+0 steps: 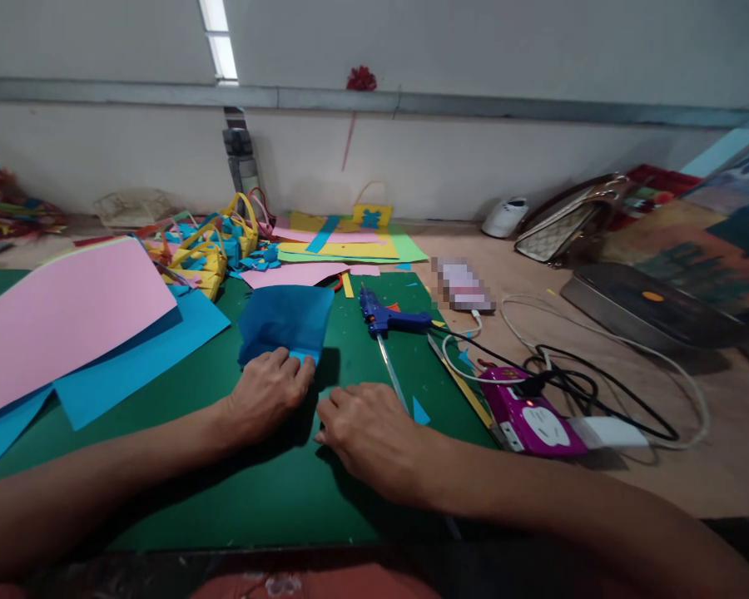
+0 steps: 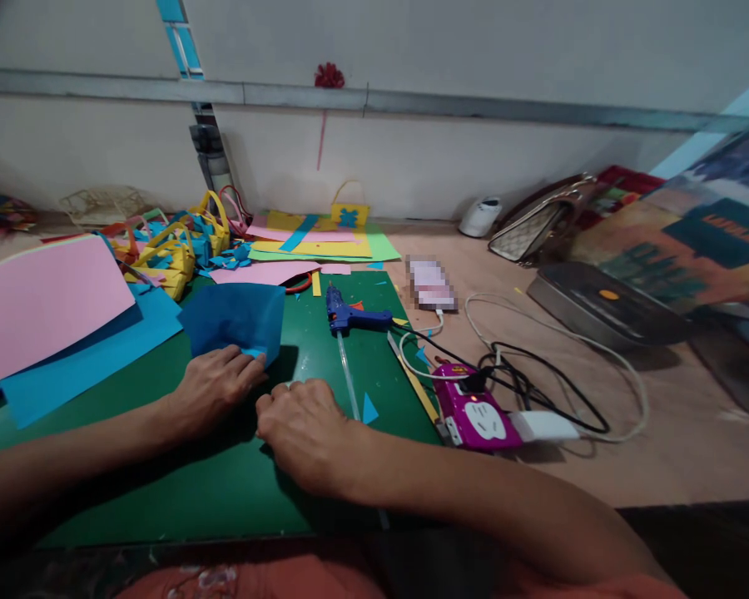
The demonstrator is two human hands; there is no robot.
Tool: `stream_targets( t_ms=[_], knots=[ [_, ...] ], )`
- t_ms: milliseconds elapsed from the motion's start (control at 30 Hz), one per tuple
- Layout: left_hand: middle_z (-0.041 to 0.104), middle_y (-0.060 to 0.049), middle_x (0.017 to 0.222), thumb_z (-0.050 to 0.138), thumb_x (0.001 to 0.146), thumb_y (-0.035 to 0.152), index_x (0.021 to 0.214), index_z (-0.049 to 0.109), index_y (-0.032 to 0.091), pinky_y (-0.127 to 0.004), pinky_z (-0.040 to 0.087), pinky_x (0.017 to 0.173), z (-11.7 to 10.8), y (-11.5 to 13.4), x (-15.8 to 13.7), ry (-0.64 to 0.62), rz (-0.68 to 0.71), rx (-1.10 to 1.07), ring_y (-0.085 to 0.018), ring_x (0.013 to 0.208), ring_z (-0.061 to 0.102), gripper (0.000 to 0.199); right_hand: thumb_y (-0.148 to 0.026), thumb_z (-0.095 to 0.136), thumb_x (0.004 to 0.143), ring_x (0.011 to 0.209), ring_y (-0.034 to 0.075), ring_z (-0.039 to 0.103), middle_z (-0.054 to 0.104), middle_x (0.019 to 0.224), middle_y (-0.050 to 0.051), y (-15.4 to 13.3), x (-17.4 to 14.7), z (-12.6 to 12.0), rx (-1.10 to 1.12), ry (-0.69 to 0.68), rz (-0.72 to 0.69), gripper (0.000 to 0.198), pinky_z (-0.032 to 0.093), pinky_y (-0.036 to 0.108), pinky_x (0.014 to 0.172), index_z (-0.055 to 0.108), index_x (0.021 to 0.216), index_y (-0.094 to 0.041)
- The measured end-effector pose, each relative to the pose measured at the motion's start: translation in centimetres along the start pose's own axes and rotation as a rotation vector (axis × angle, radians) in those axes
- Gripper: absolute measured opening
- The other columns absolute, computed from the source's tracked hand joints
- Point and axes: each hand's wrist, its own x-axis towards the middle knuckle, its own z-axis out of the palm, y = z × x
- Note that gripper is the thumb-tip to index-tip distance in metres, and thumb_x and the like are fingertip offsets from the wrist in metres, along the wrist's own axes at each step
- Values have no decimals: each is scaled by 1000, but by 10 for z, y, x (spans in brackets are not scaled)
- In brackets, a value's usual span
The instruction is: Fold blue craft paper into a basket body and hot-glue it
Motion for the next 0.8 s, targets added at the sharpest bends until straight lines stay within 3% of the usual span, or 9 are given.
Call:
stream_targets(
  t_ms=[133,300,400,567,800],
  knots=[
    [62,-6,67,48,88,21,73,59,14,-28,40,52,2,-1,3,44,1,-88,-19,63,54,20,-26,56,82,71,20,63,66,76,6,1,1,-1,10,23,-1,11,35,29,52,60,81,-15],
    [60,-6,68,49,85,16,68,59,15,-30,40,56,2,1,5,26,31,-132,-20,67,53,20,-24,50,86,78,23,62,66,85,9,3,3,-3,-7,16,25,14,42,32,58,60,88,-14],
    [60,-7,75,49,87,22,75,61,16,-33,42,64,2,1,0,-20,12,-164,-22,76,52,18,-23,48,87,82,24,62,65,90,11,5,5,-2,-28,8,57,15,45,35,61,59,90,-14],
    [58,-10,101,46,89,35,105,58,17,-35,42,71,1,2,-12,-109,-13,-186,-24,91,47,27,-10,43,84,76,23,63,65,89,11,5,4,4,-82,15,47,16,45,32,54,58,91,-13],
    [55,-13,97,42,89,38,106,56,13,-37,41,67,-11,8,-5,-222,-42,-196,-26,88,47,33,-4,42,82,59,23,65,68,71,11,3,7,8,-141,-111,123,32,40,29,43,53,112,-5]
  ],
)
